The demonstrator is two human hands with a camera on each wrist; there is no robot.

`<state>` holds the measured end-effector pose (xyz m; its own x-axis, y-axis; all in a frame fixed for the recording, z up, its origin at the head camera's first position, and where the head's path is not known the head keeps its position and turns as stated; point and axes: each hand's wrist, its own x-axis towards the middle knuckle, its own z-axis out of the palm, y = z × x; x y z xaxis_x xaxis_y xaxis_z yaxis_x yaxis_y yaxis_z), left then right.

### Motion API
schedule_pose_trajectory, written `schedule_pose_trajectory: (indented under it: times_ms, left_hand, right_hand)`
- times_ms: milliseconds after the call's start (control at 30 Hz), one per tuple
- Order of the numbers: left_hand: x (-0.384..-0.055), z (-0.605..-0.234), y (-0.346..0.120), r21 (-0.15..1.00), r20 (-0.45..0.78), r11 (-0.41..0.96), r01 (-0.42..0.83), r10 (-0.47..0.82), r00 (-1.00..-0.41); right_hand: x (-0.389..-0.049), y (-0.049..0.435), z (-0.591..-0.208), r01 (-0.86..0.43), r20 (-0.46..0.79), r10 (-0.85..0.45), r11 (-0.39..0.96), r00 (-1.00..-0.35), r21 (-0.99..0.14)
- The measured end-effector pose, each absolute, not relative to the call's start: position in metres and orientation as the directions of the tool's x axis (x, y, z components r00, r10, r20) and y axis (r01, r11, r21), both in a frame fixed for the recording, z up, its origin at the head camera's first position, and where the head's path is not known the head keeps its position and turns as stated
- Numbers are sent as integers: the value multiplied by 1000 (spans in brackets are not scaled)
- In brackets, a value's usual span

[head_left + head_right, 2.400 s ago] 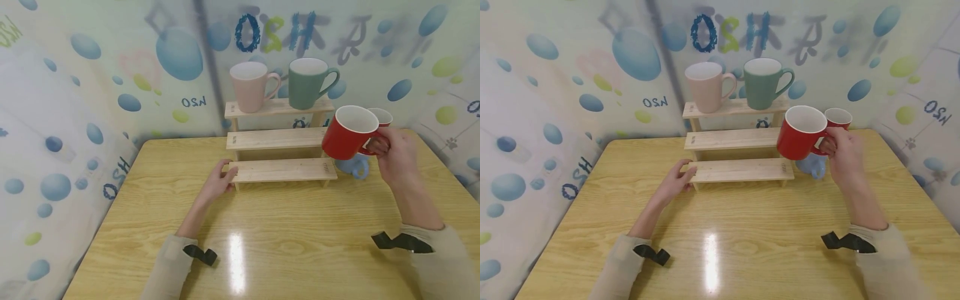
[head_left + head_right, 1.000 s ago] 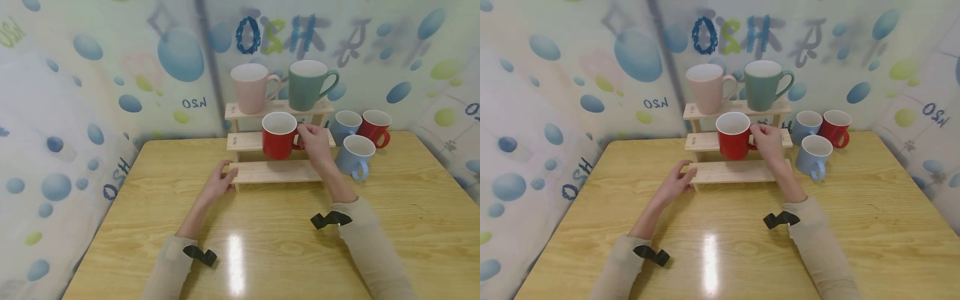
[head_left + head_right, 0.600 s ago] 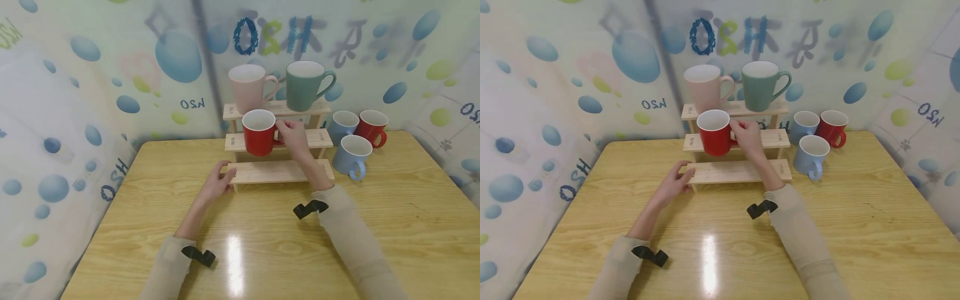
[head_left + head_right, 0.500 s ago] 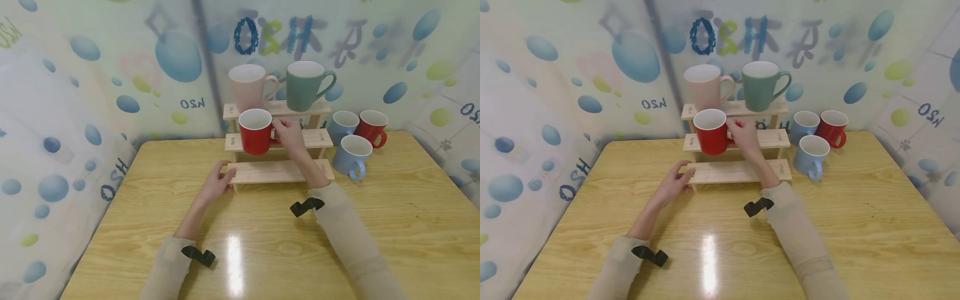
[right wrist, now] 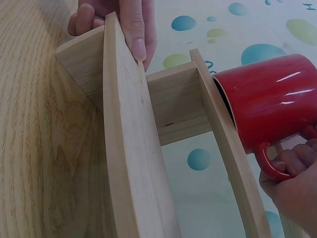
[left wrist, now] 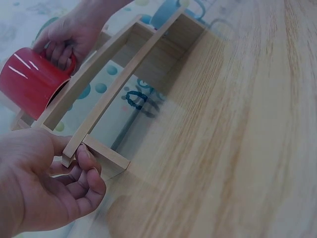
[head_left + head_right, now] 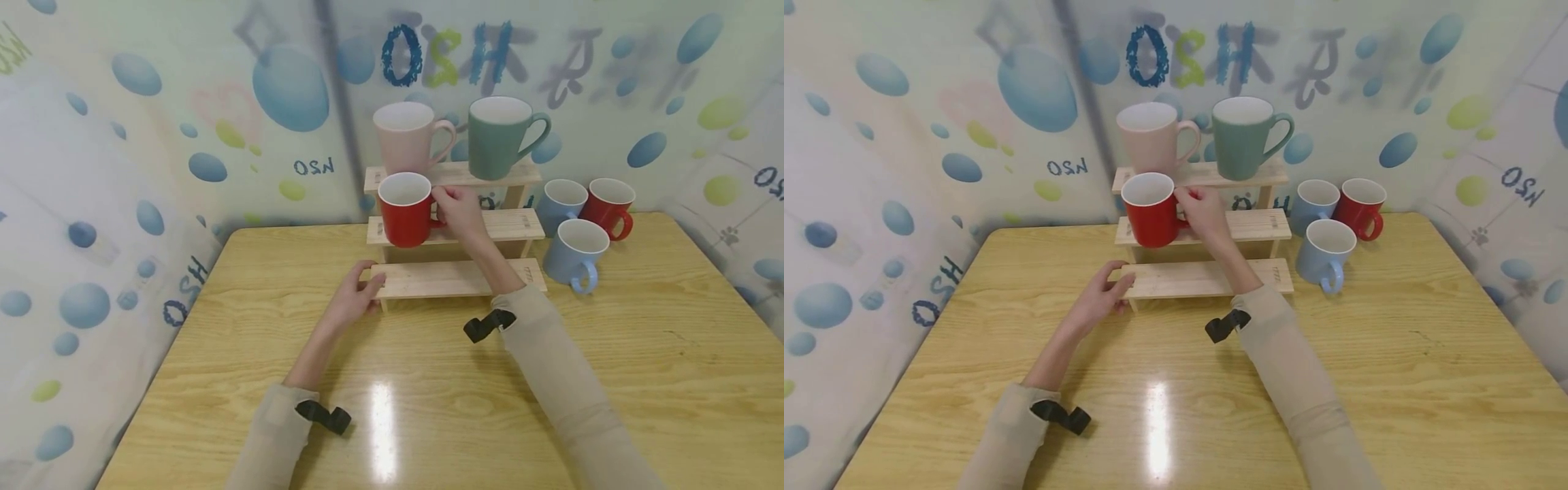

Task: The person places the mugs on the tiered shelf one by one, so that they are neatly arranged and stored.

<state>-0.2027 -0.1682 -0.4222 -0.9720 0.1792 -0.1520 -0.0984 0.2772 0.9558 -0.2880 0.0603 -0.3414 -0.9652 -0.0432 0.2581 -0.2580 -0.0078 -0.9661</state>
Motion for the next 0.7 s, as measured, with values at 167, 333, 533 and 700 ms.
schedule_pose_trajectory:
  times_ms: [167,333,533,700]
  left_hand:
    - [-204,-423,-168,954,-161,281,-103,189,-969]
    - [-205,-419,-167,952,-174,283,-114,196,-965]
    - [-194,-398,-163,949,-185,290,-123,196,-963]
    - [-186,-388,-162,947,-182,296,-121,189,-965]
  right_hand:
    - [-292,63,-341,-243,242,-46,3,-969,-970]
    - [-294,65,-339,-231,231,-59,-6,-971,-973]
    - [-296,65,-339,-224,224,-72,-5,-972,-975]
    - [-296,65,-339,-225,223,-95,5,-970,-974]
